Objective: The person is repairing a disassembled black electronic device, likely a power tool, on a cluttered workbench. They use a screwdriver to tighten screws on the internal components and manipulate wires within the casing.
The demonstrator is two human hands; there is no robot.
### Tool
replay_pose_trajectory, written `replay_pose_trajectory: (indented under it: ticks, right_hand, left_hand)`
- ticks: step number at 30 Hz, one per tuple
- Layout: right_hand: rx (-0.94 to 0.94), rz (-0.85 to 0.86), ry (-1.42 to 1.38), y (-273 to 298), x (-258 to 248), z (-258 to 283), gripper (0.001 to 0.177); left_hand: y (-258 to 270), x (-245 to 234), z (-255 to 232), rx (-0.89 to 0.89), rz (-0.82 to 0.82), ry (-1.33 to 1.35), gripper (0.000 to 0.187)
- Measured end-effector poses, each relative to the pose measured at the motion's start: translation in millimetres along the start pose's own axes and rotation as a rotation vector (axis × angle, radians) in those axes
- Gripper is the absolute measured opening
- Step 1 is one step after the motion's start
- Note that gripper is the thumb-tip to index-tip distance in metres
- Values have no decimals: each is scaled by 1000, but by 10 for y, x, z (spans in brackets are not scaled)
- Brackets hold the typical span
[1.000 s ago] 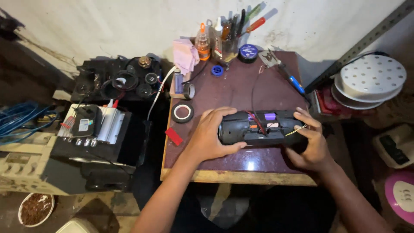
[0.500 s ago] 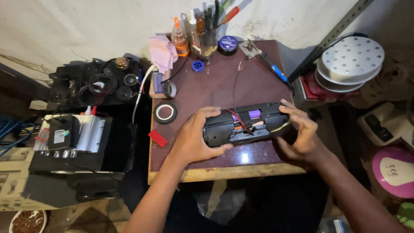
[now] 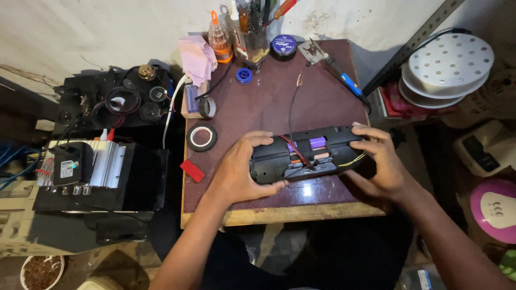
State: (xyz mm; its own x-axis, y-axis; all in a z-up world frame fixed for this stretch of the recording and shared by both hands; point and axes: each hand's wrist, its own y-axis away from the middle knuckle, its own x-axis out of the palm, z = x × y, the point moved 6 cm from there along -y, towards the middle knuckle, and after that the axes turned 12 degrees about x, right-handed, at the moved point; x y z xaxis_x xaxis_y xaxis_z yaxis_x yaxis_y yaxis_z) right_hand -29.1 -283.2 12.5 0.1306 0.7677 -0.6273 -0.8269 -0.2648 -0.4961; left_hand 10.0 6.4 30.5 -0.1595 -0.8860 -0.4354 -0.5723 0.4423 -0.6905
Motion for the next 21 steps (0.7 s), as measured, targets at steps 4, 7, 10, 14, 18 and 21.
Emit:
replay_pose_trajectory:
  ticks: [4,7,10,14,18,21]
  right_hand:
    - [-6,-4,4,-7,-13,-10,59]
    - [-35,-3,-2,6,20,-68,60]
    - [-45,-39,8,12,36,-36,60]
    - [-48,-84,31,-16,28,41,56]
    - [-43,-94,48,-31,35,40,55]
    - [-22,48,37,42,-3,-80,61]
  left_hand:
    - [10,7,2,-12,6,-8,89]
    - [21,2,3,-37,13,-12,105]
    - [26,-11,3,-107,75,-10,116]
    - [6,-12,1,-151,128,-25,117]
    - [-6,-13,32,-165,152,-31,118]
    - [27,25,85,-251,240,-42,105]
